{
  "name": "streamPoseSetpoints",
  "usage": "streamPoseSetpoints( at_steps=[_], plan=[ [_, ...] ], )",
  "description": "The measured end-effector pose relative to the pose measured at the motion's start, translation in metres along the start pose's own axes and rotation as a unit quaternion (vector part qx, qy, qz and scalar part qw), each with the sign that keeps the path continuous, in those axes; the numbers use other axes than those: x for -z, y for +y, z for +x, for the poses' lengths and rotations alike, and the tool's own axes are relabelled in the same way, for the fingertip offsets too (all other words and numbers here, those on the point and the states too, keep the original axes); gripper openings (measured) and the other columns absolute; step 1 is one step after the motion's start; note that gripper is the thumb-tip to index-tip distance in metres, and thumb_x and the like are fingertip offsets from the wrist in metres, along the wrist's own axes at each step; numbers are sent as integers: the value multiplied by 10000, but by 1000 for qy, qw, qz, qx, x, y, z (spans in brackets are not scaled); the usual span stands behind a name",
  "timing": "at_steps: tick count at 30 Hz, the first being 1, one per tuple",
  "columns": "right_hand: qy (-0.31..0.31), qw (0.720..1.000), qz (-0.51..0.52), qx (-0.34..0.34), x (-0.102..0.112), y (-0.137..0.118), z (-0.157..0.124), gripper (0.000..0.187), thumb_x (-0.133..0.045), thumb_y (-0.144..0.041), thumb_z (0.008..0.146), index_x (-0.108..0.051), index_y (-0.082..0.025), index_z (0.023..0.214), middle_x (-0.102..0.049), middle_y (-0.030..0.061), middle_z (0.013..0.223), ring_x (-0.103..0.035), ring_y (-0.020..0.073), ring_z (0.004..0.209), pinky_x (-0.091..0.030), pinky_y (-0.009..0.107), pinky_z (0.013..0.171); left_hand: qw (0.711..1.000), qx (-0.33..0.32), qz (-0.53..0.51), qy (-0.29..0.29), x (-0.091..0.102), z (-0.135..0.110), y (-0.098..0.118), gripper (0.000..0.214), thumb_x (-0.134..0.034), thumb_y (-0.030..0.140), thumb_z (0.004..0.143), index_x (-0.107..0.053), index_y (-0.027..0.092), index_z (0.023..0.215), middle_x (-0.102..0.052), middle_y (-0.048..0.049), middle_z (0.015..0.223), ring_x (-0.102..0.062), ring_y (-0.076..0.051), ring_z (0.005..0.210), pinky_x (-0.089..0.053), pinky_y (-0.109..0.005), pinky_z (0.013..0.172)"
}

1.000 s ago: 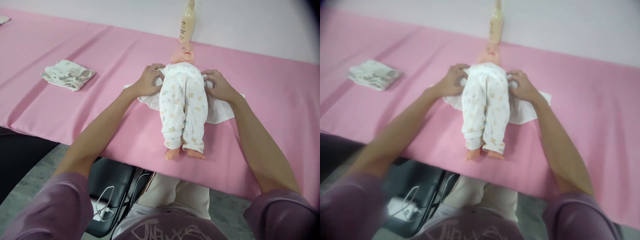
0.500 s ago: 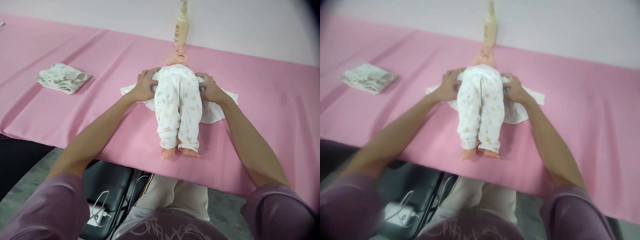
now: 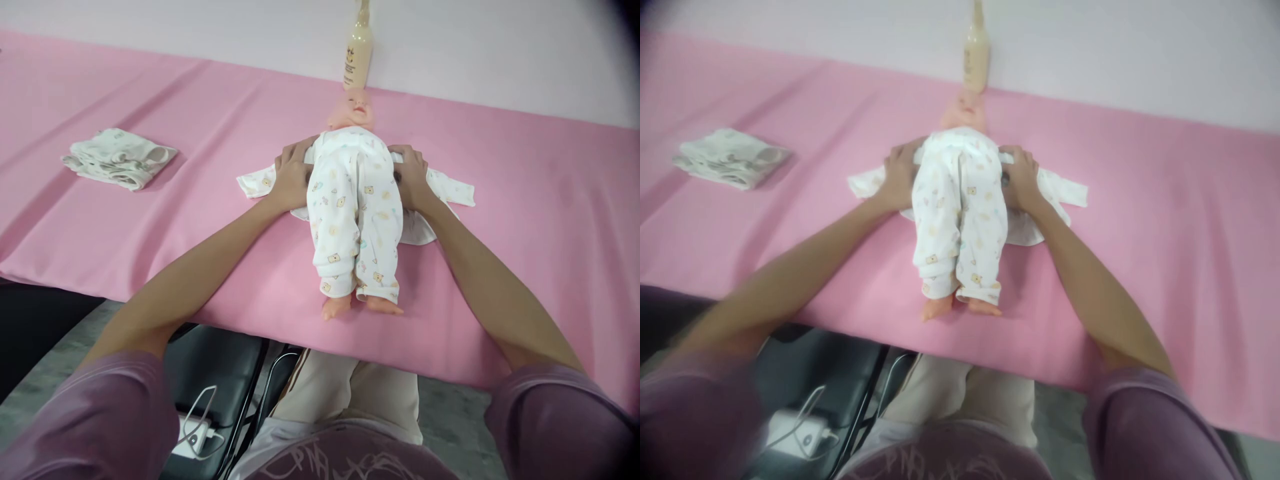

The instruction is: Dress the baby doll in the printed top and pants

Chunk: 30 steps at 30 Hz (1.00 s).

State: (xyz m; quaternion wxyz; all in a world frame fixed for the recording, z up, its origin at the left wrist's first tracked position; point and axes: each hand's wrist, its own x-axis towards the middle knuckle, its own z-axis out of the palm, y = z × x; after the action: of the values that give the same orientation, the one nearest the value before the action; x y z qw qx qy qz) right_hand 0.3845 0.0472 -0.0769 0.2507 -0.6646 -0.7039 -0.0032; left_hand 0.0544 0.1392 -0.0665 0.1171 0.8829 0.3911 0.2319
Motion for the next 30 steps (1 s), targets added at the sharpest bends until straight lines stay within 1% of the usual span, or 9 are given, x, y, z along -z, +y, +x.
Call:
streamPoseSetpoints(
  at_steps=[3,6,8,11,15,18,24,27,30],
  plan=[
    [5,1000,18,-17,1,-7,-3,734,-640,-872,1094,-825,-312,1532,-634,182,1752,-522,591,1590,-422,889,1334,1000,16,-10,13,-3,-1,6,855,-696,866,1024,-745,346,1701,-477,-118,1949,-365,-636,1732,-307,-878,1444],
    [11,999,20,-27,-1,-11,-6,744,-623,-887,1108,-800,-324,1561,-614,187,1777,-501,597,1608,-414,899,1324,998,8,-41,51,-7,-3,8,876,-677,904,1040,-724,364,1728,-537,-135,1906,-383,-614,1734,-299,-842,1464],
    [21,999,20,-22,-3,-12,-7,756,-610,-907,1114,-786,-332,1572,-616,177,1787,-502,584,1617,-414,891,1329,997,0,-45,60,-9,-5,7,905,-688,922,1031,-707,367,1746,-543,-136,1905,-377,-603,1749,-294,-819,1476],
    [18,1000,19,-12,1,-11,-7,774,-611,-924,1110,-778,-336,1585,-622,158,1803,-515,566,1622,-410,873,1353,998,-7,-26,50,-8,-6,2,931,-700,923,1018,-700,355,1757,-503,-134,1947,-347,-613,1774,-283,-825,1474],
    [-28,999,31,7,13,-4,-6,779,-673,-907,1082,-800,-322,1581,-592,140,1860,-486,566,1683,-364,841,1429,999,-22,4,27,-4,-5,-4,927,-698,937,1004,-718,372,1739,-465,-102,1986,-324,-611,1791,-289,-838,1463],
    [-43,998,41,19,15,2,-3,755,-728,-884,1064,-820,-327,1566,-591,125,1870,-476,559,1701,-355,819,1456,1000,-22,12,6,0,-4,-2,919,-705,934,995,-747,360,1711,-446,-97,2000,-317,-622,1793,-286,-842,1460],
    [12,999,45,-18,2,1,0,737,-620,-880,1117,-825,-352,1588,-666,121,1791,-555,548,1617,-414,856,1395,998,3,-30,62,-1,-4,8,796,-683,828,1067,-727,396,1735,-559,-90,1926,-402,-595,1715,-332,-854,1415],
    [17,999,39,-21,2,-4,0,705,-622,-841,1125,-813,-371,1614,-686,131,1753,-572,548,1596,-446,854,1360,998,9,-1,64,-4,-4,9,804,-666,841,1075,-723,396,1743,-557,-103,1922,-441,-588,1666,-370,-841,1384],
    [13,999,8,-34,4,-9,-1,661,-599,-758,1149,-802,-353,1629,-661,144,1765,-572,546,1591,-467,833,1340,998,17,30,54,-3,-5,11,840,-670,872,1060,-739,371,1731,-533,-124,1933,-467,-603,1628,-400,-826,1347]
  ],
)
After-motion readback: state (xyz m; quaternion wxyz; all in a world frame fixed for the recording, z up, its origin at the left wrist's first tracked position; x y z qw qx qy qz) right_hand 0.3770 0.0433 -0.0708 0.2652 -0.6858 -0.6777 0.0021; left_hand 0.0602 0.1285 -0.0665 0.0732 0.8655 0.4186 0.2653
